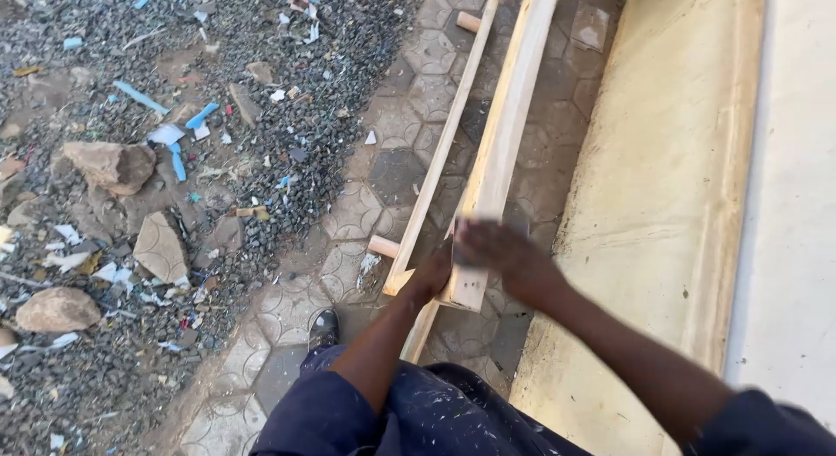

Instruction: Sanding a wooden furniture frame using a hand-held sanding block to smooth the surface.

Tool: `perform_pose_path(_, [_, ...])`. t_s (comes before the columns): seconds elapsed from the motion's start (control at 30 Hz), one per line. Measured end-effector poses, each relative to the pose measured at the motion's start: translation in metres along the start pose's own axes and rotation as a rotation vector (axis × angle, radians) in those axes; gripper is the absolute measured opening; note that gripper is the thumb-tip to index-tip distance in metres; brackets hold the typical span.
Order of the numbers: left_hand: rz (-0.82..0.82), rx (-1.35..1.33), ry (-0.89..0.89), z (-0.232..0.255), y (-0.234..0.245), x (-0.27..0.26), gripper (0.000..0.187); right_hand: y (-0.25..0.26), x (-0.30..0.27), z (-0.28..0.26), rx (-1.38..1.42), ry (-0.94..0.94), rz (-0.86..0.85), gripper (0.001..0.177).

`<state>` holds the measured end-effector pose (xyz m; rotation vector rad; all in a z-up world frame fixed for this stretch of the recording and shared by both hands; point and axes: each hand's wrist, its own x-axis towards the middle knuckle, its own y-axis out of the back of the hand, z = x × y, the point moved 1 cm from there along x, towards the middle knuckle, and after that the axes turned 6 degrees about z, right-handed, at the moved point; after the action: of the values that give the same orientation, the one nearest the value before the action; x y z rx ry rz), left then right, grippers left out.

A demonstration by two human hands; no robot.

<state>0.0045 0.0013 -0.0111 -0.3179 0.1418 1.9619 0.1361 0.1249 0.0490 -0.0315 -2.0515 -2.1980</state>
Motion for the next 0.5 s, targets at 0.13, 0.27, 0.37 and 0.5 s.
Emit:
perform_pose_path(0.13, [0.041, -0.181, 0.201, -0.011, -0.001, 0.002, 0.082, -0.021, 0.038, 0.091, -0.218, -0.1, -0.044, 0.068])
perform_pose_path(0.27, [0.03, -0.226, 0.204, -0.229, -0.023, 0.119, 0.068, -0.06, 0.009, 0.049, 0.549, 0.014, 0.091, 0.044])
perform_pose_path(0.37, [-0.009, 0.008, -0.389, -0.146, -0.01, 0.07, 0.07, -0.042, 0.027, 0.08, 0.456, 0.101, 0.182, 0.038])
perform_pose_path(0.5, [0.048, -0.536, 0.267, -0.074, -0.018, 0.039, 0.04, -0.021, 0.026, 0.087, 0.195, 0.22, 0.175, 0.032])
